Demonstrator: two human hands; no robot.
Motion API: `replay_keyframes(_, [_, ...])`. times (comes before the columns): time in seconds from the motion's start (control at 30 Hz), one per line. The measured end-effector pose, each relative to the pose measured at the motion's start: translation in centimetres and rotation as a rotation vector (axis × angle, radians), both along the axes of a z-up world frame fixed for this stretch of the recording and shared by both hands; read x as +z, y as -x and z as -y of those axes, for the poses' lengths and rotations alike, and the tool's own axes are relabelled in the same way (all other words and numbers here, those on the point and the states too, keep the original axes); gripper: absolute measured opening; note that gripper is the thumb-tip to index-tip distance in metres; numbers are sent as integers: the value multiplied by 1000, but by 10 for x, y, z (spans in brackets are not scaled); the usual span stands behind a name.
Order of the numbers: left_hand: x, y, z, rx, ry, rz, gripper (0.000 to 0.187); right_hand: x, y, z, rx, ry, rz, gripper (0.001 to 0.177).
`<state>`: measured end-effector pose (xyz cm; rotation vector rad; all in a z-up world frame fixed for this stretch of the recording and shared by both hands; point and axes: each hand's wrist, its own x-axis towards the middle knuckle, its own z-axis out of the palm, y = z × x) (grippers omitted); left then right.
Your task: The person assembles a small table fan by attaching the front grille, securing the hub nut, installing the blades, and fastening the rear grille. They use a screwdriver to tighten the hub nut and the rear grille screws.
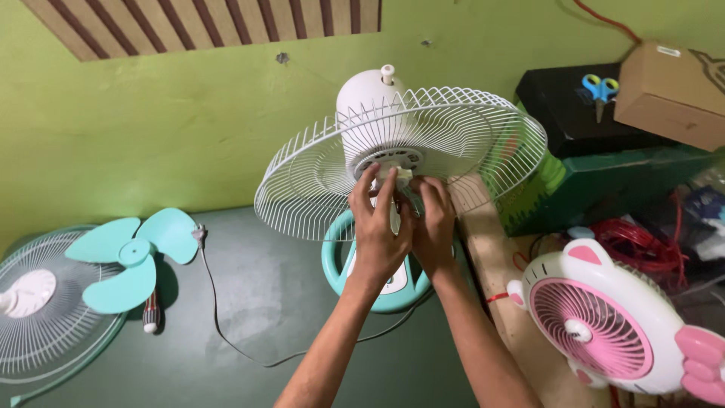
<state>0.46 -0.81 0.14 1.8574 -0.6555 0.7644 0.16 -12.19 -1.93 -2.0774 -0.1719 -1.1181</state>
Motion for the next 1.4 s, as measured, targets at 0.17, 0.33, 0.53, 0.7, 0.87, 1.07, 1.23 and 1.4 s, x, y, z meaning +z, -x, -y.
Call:
replay_keyframes(0.17, [5,-1,-1,61,-119,78,60,7,1,8,36,-44,52,49])
replay_keyframes(0.33, [17,1,-5,78,-206,119,60,14,-6,12,145,74,118,46])
replay_keyframes(0.53, [17,5,-9,131,47,-132,66,4,-13,16,154,55,79,35])
replay_keyframes(0.7, [2,1,-6,105,104,-89,59,-7,-18,14,163,-57,-61,22])
replay_keyframes(0.87, [-6,1,0,74,120,-97,60,-9,-19,13,182,-141,-49,32])
replay_keyframes(1.07, [-9,-1,2,51,121,-114,60,-5,-18,11,181,45,157,42])
replay_keyframes(1.23, [-18,-4,13,14,124,-133,63,-7,-17,14,164,109,176,46])
replay_keyframes(1.4, [-24,-8,29,149,-56,4,60,-21,-23,22,161,32,179,41])
